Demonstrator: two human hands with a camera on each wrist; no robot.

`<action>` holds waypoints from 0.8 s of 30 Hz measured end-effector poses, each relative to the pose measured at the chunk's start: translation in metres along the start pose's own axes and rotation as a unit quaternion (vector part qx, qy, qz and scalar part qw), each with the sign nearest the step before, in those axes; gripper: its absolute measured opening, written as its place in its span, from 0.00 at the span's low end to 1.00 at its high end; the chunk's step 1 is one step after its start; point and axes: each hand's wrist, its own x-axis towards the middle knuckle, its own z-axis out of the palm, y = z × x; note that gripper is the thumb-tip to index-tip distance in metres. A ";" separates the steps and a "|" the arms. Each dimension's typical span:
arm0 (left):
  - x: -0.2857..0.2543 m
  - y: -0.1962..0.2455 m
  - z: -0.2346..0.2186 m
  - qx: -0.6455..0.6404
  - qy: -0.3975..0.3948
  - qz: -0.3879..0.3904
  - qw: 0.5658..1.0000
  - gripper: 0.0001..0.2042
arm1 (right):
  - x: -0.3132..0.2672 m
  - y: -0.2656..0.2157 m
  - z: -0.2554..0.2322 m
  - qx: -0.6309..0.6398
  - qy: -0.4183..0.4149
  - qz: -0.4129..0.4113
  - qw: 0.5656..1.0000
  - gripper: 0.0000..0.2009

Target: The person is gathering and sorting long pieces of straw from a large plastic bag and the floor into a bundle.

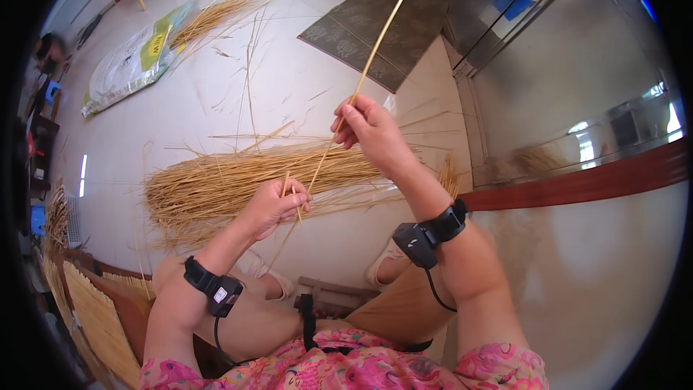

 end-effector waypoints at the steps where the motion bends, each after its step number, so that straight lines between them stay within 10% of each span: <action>1: 0.001 -0.001 0.000 -0.008 0.003 -0.001 1.000 0.05 | 0.000 0.000 0.000 -0.008 0.004 0.000 1.000 0.09; 24: 0.002 0.002 -0.002 0.023 -0.030 -0.007 0.999 0.05 | -0.003 -0.003 0.003 -0.006 -0.027 0.004 1.000 0.09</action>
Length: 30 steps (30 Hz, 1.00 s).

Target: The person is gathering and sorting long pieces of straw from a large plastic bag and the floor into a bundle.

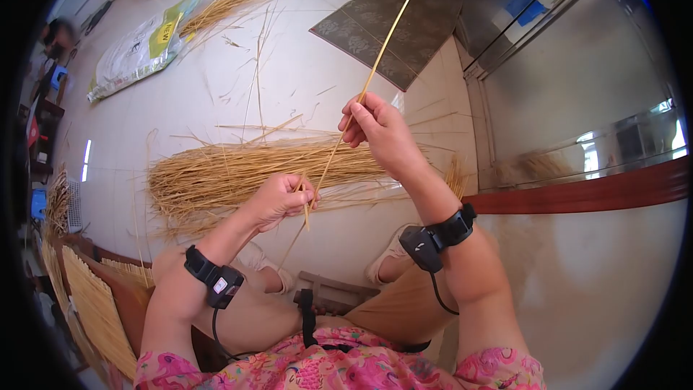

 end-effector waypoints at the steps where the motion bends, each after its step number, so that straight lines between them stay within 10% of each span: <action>1: 0.000 -0.001 -0.001 -0.001 0.001 -0.001 1.000 0.05 | 0.000 -0.001 0.000 0.001 -0.001 -0.002 1.000 0.09; 21: 0.009 -0.010 -0.010 -0.096 0.166 -0.008 0.981 0.02 | -0.001 -0.027 0.001 0.013 0.044 -0.149 0.988 0.08; 30: 0.000 0.005 0.001 -0.101 -0.016 -0.013 0.995 0.06 | -0.002 -0.025 -0.022 0.144 0.028 -0.075 0.986 0.09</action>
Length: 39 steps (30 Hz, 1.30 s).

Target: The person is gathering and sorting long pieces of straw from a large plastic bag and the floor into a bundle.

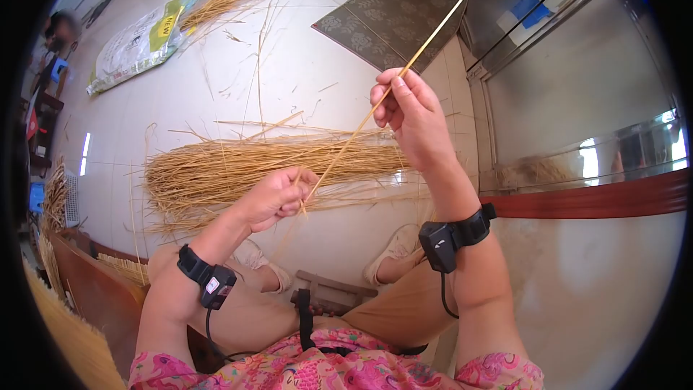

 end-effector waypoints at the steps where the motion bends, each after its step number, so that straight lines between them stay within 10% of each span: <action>1: -0.003 0.003 0.005 -0.010 -0.030 -0.010 0.999 0.07 | 0.001 0.003 0.000 0.004 0.000 0.010 1.000 0.10; 39: -0.004 0.003 0.005 0.119 0.033 0.016 0.992 0.07 | 0.002 0.042 0.006 -0.169 0.050 0.094 0.980 0.11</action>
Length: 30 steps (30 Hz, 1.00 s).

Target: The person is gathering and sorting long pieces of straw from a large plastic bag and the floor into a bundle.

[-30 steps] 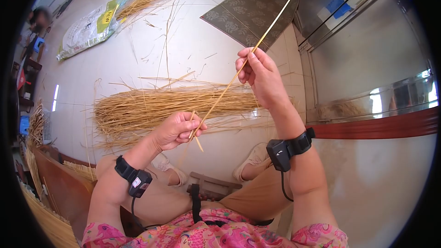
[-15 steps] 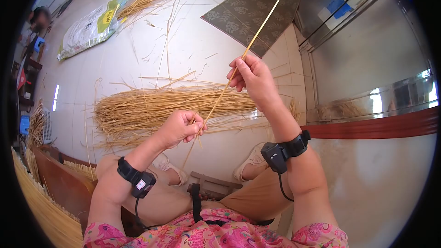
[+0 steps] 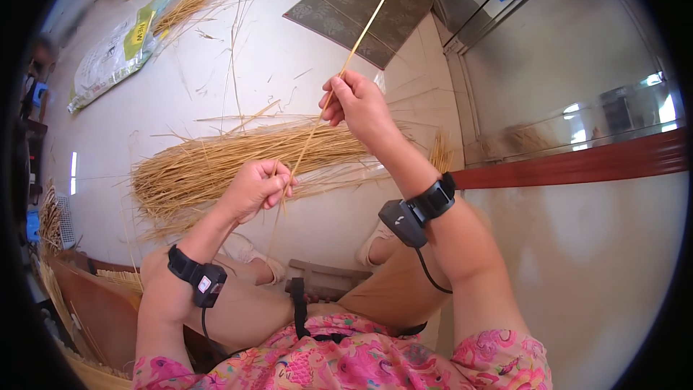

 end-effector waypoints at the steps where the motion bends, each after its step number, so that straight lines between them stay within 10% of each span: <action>1: 0.001 -0.001 -0.001 -0.005 0.002 -0.001 1.000 0.07 | 0.000 0.002 0.000 0.002 0.003 -0.007 1.000 0.10; 24: 0.020 -0.028 -0.035 -0.163 0.236 0.018 0.958 0.05 | -0.020 -0.034 0.003 0.016 0.109 -0.265 0.958 0.10; 30: 0.013 -0.017 -0.022 -0.063 0.108 -0.008 0.992 0.05 | -0.021 -0.026 -0.013 0.025 -0.120 -0.030 0.992 0.11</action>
